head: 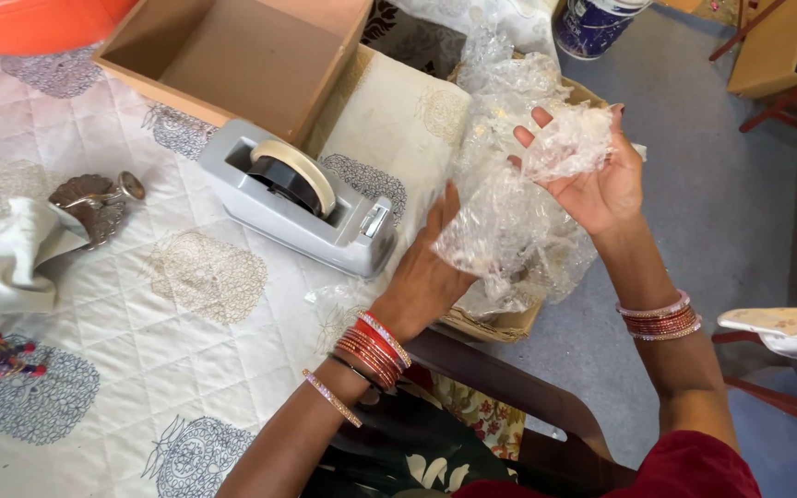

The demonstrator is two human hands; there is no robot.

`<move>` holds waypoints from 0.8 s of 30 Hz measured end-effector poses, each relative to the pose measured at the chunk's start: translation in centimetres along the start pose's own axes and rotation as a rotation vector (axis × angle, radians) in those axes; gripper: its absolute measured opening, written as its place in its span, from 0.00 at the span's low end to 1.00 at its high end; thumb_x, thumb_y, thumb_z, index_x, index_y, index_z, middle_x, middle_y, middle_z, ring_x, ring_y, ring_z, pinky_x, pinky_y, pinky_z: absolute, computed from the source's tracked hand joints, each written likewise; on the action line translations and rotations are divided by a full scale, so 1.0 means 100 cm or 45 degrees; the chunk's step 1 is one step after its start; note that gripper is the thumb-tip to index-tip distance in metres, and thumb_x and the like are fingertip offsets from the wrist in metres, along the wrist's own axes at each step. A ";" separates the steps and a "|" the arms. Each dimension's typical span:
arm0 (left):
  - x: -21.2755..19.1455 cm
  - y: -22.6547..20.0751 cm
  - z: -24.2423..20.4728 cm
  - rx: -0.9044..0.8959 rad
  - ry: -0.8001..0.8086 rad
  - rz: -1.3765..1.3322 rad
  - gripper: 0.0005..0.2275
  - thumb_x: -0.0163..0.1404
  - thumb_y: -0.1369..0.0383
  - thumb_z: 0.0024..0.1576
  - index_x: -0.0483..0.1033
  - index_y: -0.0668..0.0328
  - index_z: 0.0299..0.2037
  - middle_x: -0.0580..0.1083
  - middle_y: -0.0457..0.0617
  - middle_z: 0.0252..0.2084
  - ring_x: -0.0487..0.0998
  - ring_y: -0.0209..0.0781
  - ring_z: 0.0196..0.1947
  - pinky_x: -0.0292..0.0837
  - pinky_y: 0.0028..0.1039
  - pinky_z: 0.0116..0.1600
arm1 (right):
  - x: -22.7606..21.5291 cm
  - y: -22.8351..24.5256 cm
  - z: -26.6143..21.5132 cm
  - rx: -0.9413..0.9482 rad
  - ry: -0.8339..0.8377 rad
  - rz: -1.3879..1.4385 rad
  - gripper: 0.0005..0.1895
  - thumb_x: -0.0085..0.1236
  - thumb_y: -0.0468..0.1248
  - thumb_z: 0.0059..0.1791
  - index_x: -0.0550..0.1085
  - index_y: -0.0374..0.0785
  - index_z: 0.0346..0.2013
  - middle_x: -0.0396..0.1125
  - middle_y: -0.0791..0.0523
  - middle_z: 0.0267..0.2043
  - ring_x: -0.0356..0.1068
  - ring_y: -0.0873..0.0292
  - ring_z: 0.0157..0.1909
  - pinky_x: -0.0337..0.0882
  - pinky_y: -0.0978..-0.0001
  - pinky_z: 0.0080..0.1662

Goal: The person wraps small decorative elephant figurines in bubble wrap and secures them with tape. They then wipe the surface of another figurine with a white cloth. The wrapped items are placed into a cardboard box.

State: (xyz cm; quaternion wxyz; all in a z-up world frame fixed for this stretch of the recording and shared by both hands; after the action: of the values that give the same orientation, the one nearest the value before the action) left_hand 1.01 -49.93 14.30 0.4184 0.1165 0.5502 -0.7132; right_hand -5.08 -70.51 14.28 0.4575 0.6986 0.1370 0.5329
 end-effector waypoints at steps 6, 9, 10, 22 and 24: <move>0.005 0.018 0.015 -0.454 -0.148 -1.282 0.50 0.58 0.71 0.52 0.25 0.54 0.75 0.57 0.68 0.67 0.72 0.54 0.60 0.76 0.43 0.62 | -0.001 0.007 0.002 -0.137 -0.129 -0.072 0.35 0.51 0.61 0.55 0.65 0.40 0.67 0.67 0.51 0.63 0.67 0.52 0.67 0.67 0.51 0.69; 0.013 0.037 0.009 -0.748 -0.287 -1.698 0.41 0.57 0.72 0.56 0.36 0.56 0.73 0.63 0.67 0.63 0.76 0.53 0.56 0.80 0.42 0.58 | 0.003 0.011 0.000 -0.156 -0.135 -0.052 0.35 0.55 0.60 0.53 0.68 0.38 0.64 0.70 0.54 0.60 0.70 0.56 0.64 0.71 0.55 0.68; 0.019 0.044 0.007 -0.744 -0.288 -1.697 0.41 0.57 0.72 0.56 0.36 0.56 0.73 0.63 0.67 0.63 0.76 0.53 0.56 0.80 0.42 0.58 | 0.001 0.010 0.000 -0.158 -0.132 -0.053 0.35 0.55 0.60 0.53 0.68 0.38 0.64 0.70 0.54 0.60 0.70 0.56 0.64 0.71 0.55 0.68; 0.075 0.040 0.004 -0.106 0.314 0.688 0.09 0.50 0.88 0.54 0.71 0.78 0.44 0.70 0.66 0.49 0.80 0.49 0.36 0.81 0.28 0.34 | -0.026 0.047 0.022 -0.284 -0.246 0.220 0.15 0.65 0.48 0.56 0.75 0.42 0.51 0.73 0.52 0.54 0.73 0.54 0.55 0.78 0.63 0.56; 0.103 0.062 -0.007 -0.184 0.475 0.584 0.11 0.49 0.89 0.53 0.70 0.79 0.45 0.67 0.68 0.54 0.79 0.54 0.43 0.82 0.28 0.38 | -0.015 0.067 0.021 -0.366 -0.185 0.180 0.16 0.64 0.44 0.55 0.73 0.44 0.54 0.72 0.52 0.56 0.74 0.54 0.55 0.80 0.65 0.55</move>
State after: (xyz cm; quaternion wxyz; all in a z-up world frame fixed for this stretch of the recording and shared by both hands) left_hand -1.08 -54.37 3.32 0.4674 0.3367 0.6261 -0.5255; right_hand -5.84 -76.17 18.61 0.5226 0.6707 -0.0236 0.5259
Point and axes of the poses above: each hand's wrist, its own z-axis towards the middle knuckle, its own x-axis out of the palm, y = z × x, the point moved 10 cm from there along z, towards the middle knuckle
